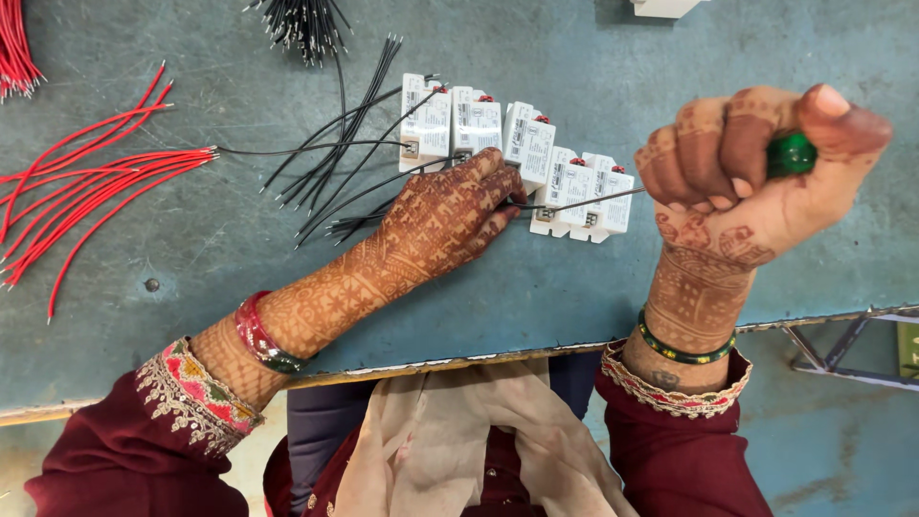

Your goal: The person attaches red and black wires to the screw terminals of white electrical terminal blocks, using a screwdriver to loosen and tighten the terminal screws, and gathers bundles of wires between units. The person works through a row of terminal blocks one at a time, tightening each connection by hand with the screwdriver.

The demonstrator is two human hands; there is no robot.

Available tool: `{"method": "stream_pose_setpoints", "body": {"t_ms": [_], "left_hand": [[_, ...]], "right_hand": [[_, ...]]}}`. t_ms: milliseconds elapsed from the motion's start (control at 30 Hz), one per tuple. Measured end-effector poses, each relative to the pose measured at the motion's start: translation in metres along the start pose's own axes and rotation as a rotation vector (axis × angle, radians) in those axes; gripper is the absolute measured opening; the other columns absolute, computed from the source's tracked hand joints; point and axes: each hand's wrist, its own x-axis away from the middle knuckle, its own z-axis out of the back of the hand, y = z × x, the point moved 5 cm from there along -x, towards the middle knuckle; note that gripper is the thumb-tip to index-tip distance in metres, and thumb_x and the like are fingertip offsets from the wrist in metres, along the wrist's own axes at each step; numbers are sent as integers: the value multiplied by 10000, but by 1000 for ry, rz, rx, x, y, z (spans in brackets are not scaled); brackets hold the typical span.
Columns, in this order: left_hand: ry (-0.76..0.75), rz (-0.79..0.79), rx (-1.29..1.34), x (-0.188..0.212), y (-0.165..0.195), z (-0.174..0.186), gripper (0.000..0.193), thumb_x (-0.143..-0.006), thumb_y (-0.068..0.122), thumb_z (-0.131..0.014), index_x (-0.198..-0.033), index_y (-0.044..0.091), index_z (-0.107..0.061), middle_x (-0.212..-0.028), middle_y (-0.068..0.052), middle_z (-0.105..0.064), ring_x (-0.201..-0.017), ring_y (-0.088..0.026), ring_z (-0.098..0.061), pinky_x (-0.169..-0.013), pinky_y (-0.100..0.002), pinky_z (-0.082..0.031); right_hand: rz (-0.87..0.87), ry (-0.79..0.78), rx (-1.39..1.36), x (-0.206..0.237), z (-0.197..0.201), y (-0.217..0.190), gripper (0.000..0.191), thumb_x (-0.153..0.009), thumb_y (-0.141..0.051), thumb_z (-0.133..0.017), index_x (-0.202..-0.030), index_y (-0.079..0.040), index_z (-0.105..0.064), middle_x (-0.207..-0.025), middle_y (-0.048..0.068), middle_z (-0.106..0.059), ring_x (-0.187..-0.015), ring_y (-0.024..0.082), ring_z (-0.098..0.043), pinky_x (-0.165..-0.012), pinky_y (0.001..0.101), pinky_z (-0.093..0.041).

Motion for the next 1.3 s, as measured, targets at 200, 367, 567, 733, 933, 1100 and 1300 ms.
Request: {"method": "stream_pose_setpoints", "body": {"t_ms": [200,367,567,733,933,1100,1300], "left_hand": [[-28,-10,23,-1,-5,0,311,-876,277,-759,-1117,134,-624,-1102,-81,-602,-943,-325,-685,-733,-481,-553],[-49,18,43,-4,-3,-1,318,-852,258,-772,-1105,139,-621,-1089,-80,-604,-935,-318,-681,-744,-483,-552],[-39,14,17,-5,1,2,328,-840,257,-772,-1099,132,-614,-1080,-92,-598,-932,-330,-681,-733,-495,-551],[-37,18,-12,-6,3,-2,329,-841,254,-766,-1102,124,-613,-1080,-101,-594,-936,-338,-681,-738,-501,-555],[-2,12,-37,-6,4,-3,329,-867,246,-744,-1154,126,-637,-1098,-107,-591,-896,-340,-691,-718,-499,-563],[-36,31,-119,-11,6,-10,333,-848,240,-751,-1136,114,-643,-1084,-102,-592,-848,-323,-701,-644,-489,-566],[21,-34,-129,-15,10,-13,309,-868,239,-749,-1122,100,-641,-1062,-98,-591,-847,-305,-701,-659,-438,-581]], "right_hand": [[-50,328,-517,-2,1,2,732,-1054,-544,-275,-490,-83,-196,-401,86,-222,-355,158,-125,-334,309,-137],[-66,463,-754,-4,-7,3,708,-1008,-579,-228,-505,-84,-173,-343,99,-196,-308,165,-115,-314,328,-133],[-76,454,-715,-5,-6,4,716,-1008,-578,-223,-490,-85,-178,-344,83,-191,-305,168,-121,-310,327,-130],[-14,378,-625,0,-6,12,735,-1023,-572,-231,-481,-75,-213,-359,73,-203,-314,185,-148,-336,333,-138],[54,-52,66,2,-17,10,705,-1069,-578,-340,-531,-142,-213,-413,3,-192,-366,114,-126,-386,280,-135],[-8,87,-207,7,-5,16,712,-1079,-540,-280,-525,-94,-252,-410,42,-230,-404,140,-157,-404,295,-160],[35,-9,13,5,-15,14,701,-1071,-579,-300,-541,-126,-228,-423,10,-205,-375,113,-139,-396,279,-145]]}}
